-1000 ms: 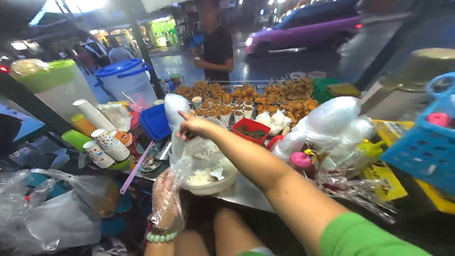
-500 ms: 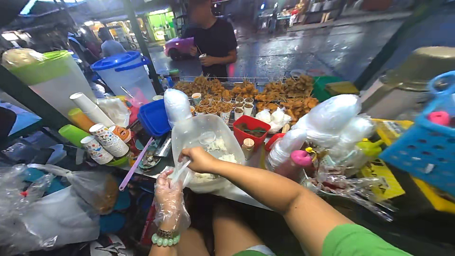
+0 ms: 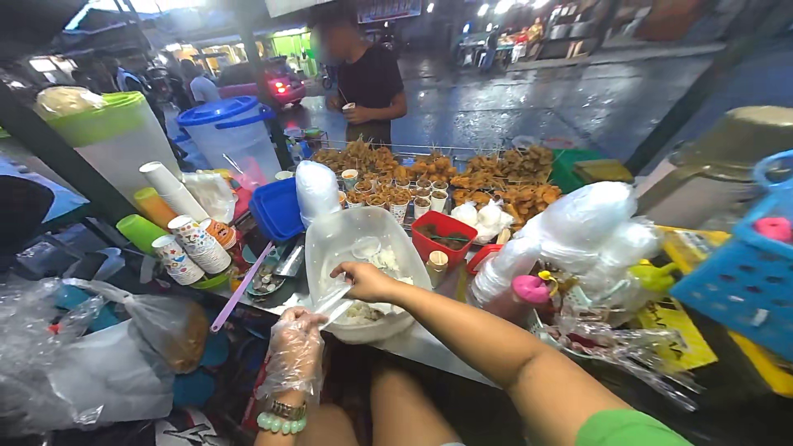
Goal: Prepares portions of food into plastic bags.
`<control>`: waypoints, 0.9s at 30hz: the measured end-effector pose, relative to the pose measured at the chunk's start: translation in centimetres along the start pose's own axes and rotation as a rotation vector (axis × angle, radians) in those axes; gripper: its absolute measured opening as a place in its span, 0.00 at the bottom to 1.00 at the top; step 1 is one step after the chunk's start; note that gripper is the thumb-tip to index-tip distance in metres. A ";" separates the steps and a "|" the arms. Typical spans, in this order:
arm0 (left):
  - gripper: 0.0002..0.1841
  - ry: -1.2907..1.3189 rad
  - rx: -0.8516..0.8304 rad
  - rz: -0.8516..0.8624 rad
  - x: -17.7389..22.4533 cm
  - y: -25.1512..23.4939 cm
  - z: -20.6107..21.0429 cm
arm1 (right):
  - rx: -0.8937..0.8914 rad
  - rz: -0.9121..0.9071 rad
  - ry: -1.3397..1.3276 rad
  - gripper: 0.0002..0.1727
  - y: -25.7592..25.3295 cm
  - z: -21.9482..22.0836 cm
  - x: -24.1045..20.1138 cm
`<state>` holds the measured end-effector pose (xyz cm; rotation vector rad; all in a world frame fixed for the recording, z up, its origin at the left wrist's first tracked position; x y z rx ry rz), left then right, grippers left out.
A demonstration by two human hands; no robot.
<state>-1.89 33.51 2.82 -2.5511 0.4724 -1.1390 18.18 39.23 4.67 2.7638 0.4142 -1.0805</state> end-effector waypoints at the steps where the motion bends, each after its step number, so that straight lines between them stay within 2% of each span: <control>1: 0.11 -0.030 -0.008 -0.041 -0.3 -0.1 -0.3 | -0.045 0.006 -0.048 0.37 -0.5 -0.6 0.0; 3: 0.15 -0.045 -0.018 -0.149 -1.1 -0.2 -1.3 | -0.062 0.063 -0.094 0.43 -1.8 -2.6 -0.6; 6: 0.16 -0.017 0.050 -0.225 -1.9 0.1 -2.2 | 0.057 0.144 -0.088 0.41 -5.0 -6.5 -1.6; 9: 0.16 0.048 0.111 -0.249 -2.3 0.8 -2.5 | 0.211 0.141 0.073 0.39 -7.9 -10.2 -3.4; 12: 0.18 0.066 0.131 -0.292 -2.7 1.6 -2.9 | 0.218 0.182 0.264 0.44 -9.7 -13.2 -5.9; 18: 0.25 0.117 0.129 -0.382 -4.7 2.7 -3.5 | 0.177 0.288 0.397 0.43 -11.6 -14.3 -8.5; 27: 0.27 0.120 0.106 -0.424 -6.4 3.1 -3.1 | 0.168 0.279 0.420 0.44 -13.7 -13.6 -8.7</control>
Point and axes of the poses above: each hand's wrist, its own y-axis away from the middle knuckle, its own z-axis out of the palm, x = y × z, the point moved 1 cm from there along -y, towards the middle knuckle, and after that the axes turned 4 degrees about y, right-handed, at the moved point
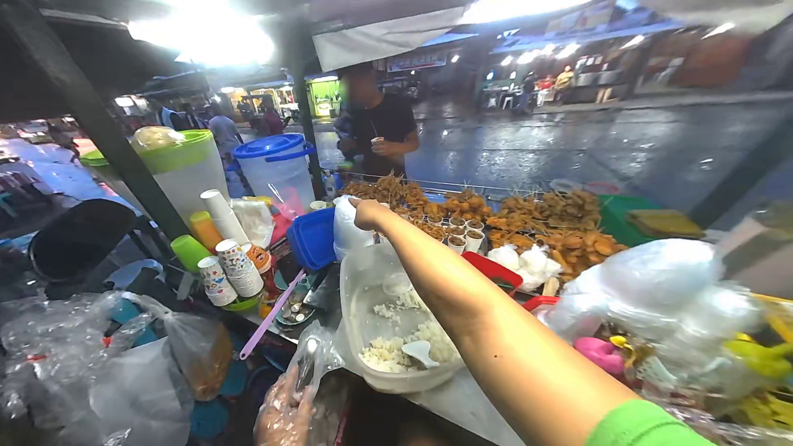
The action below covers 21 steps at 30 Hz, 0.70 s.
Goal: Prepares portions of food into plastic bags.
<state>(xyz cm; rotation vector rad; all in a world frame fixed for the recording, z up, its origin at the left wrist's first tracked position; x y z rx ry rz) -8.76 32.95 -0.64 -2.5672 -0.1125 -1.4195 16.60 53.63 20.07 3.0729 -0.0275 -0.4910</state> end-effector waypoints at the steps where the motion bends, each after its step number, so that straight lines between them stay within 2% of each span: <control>1: 0.27 0.000 -0.004 -0.004 0.0 0.1 0.0 | 0.003 -0.006 0.004 0.44 -0.1 0.1 -0.1; 13: 0.27 -0.013 0.010 -0.011 -0.3 0.6 -0.5 | 0.009 -0.104 -0.026 0.45 0.2 0.2 -1.7; 21: 0.27 0.023 -0.009 0.005 -0.5 0.9 -0.2 | 0.011 -0.066 -0.009 0.47 0.2 0.4 -1.2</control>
Point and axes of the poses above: each hand's wrist, its own y-axis away from the middle knuckle, its own z-axis out of the palm, x = y × z, the point moved 1 cm from there along -y, towards the middle knuckle, and after that the axes turned 4 degrees about y, right-handed, at the moved point
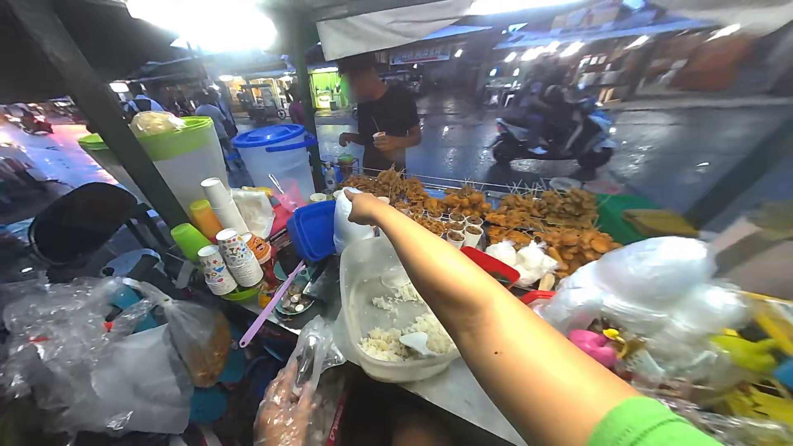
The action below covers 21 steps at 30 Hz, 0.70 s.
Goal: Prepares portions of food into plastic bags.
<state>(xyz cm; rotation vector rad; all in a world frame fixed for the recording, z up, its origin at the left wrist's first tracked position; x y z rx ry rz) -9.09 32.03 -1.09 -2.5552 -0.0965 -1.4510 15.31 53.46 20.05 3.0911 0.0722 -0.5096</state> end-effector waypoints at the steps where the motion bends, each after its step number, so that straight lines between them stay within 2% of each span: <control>1: 0.28 -0.003 0.002 0.005 0.0 0.0 0.0 | -0.003 -0.007 0.002 0.47 0.1 0.0 0.0; 9: 0.28 0.024 0.009 -0.005 0.0 0.2 0.0 | -0.014 -0.025 0.023 0.44 0.3 0.5 0.4; 16: 0.28 0.000 -0.003 0.000 0.3 0.3 -0.1 | 0.003 0.063 -0.006 0.47 -0.2 0.6 0.8; 18: 0.28 -0.019 -0.014 -0.013 0.7 0.4 -0.2 | 0.103 0.114 -0.041 0.50 0.4 0.2 0.9; 21: 0.27 -0.037 -0.008 -0.007 0.9 0.6 -0.4 | 0.458 0.136 -0.056 0.54 0.6 -1.4 1.4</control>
Point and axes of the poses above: each hand's wrist, its own y-axis away from the middle knuckle, its own z-axis out of the palm, x = y × z, the point moved 1 cm from there along -y, towards the middle knuckle, and after that the axes turned 4 degrees about y, right-handed, at the moved point
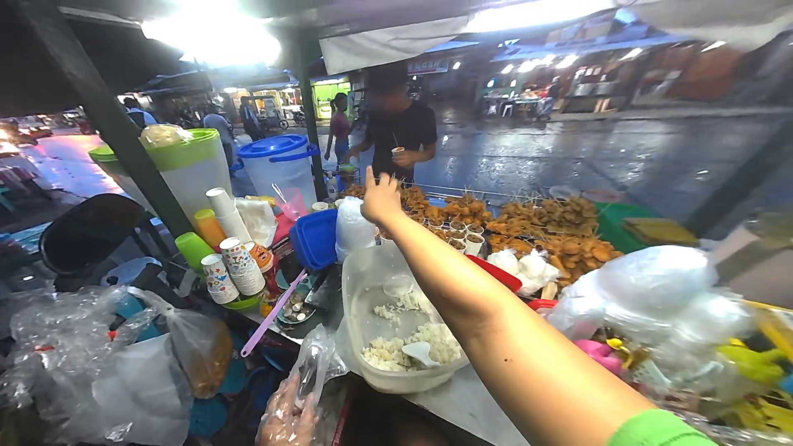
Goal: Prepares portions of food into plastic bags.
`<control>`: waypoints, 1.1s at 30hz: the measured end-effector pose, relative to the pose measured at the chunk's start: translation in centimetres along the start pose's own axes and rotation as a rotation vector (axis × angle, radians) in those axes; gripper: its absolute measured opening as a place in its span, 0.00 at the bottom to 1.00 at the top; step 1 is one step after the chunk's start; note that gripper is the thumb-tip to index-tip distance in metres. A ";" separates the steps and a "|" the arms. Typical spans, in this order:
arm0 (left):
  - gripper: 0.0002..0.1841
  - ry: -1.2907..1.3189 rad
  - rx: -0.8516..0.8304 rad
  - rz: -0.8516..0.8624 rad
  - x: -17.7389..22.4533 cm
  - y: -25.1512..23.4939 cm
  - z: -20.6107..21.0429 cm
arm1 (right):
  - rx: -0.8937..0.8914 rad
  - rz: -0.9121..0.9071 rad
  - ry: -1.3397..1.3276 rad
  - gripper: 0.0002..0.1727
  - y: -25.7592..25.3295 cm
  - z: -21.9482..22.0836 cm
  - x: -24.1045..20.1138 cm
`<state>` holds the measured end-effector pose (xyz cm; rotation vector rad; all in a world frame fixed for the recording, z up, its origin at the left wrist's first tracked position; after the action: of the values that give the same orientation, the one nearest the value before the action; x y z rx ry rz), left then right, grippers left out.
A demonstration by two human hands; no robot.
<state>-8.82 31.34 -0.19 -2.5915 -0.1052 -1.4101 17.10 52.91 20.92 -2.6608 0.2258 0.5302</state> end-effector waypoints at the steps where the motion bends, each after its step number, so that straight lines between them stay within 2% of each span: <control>1: 0.27 -0.007 0.001 0.006 0.0 0.1 0.0 | 0.094 -0.016 0.021 0.52 -0.4 -0.5 0.2; 3: 0.27 -0.007 0.000 0.015 0.0 0.2 0.0 | 0.098 -0.038 0.082 0.51 -1.2 -1.7 0.5; 7: 0.27 0.013 0.003 0.036 0.0 0.3 0.3 | -0.338 -0.168 0.212 0.30 -2.2 -2.1 1.1; 9: 0.27 0.013 0.001 0.048 -0.1 0.3 0.5 | -0.466 -0.199 0.290 0.32 -2.1 -1.5 1.0; 13: 0.27 -0.015 0.006 0.045 0.0 0.7 0.4 | -0.470 -0.186 0.301 0.35 -1.2 -0.4 0.7; 17: 0.27 -0.030 0.033 0.052 -0.7 0.9 0.4 | -0.470 -0.198 0.301 0.33 -0.7 0.3 0.7; 21: 0.26 0.003 0.046 0.033 -0.6 0.9 0.6 | -0.499 -0.303 0.252 0.30 0.3 1.3 1.6; 25: 0.25 -0.010 0.066 0.063 -0.8 0.8 1.0 | -0.638 -0.449 0.186 0.18 5.7 3.1 4.7; 27: 0.25 0.009 0.041 0.054 -0.7 0.6 1.0 | -0.845 -0.354 0.273 0.21 9.9 5.0 6.9; 29: 0.25 0.040 0.012 0.045 -0.3 0.1 1.3 | -1.056 -0.204 0.384 0.29 13.9 7.0 8.9; 31: 0.25 0.067 -0.008 0.055 0.7 -0.6 1.9 | -1.131 -0.167 0.482 0.32 16.5 8.5 9.9; 33: 0.25 0.110 -0.031 0.053 2.4 -1.3 2.6 | -1.135 -0.193 0.535 0.25 18.0 9.3 10.3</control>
<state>-5.58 33.04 0.62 -2.5152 0.0014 -1.5427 19.24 39.84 2.42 -3.8218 -0.2865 -0.2499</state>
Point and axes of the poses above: each hand's wrist, its own y-axis away from the middle knuckle, its own z-axis out of the palm, x = y × z, the point moved 1 cm from there along -y, towards the middle knuckle, and after that the axes turned 4 degrees about y, right-handed, at the moved point
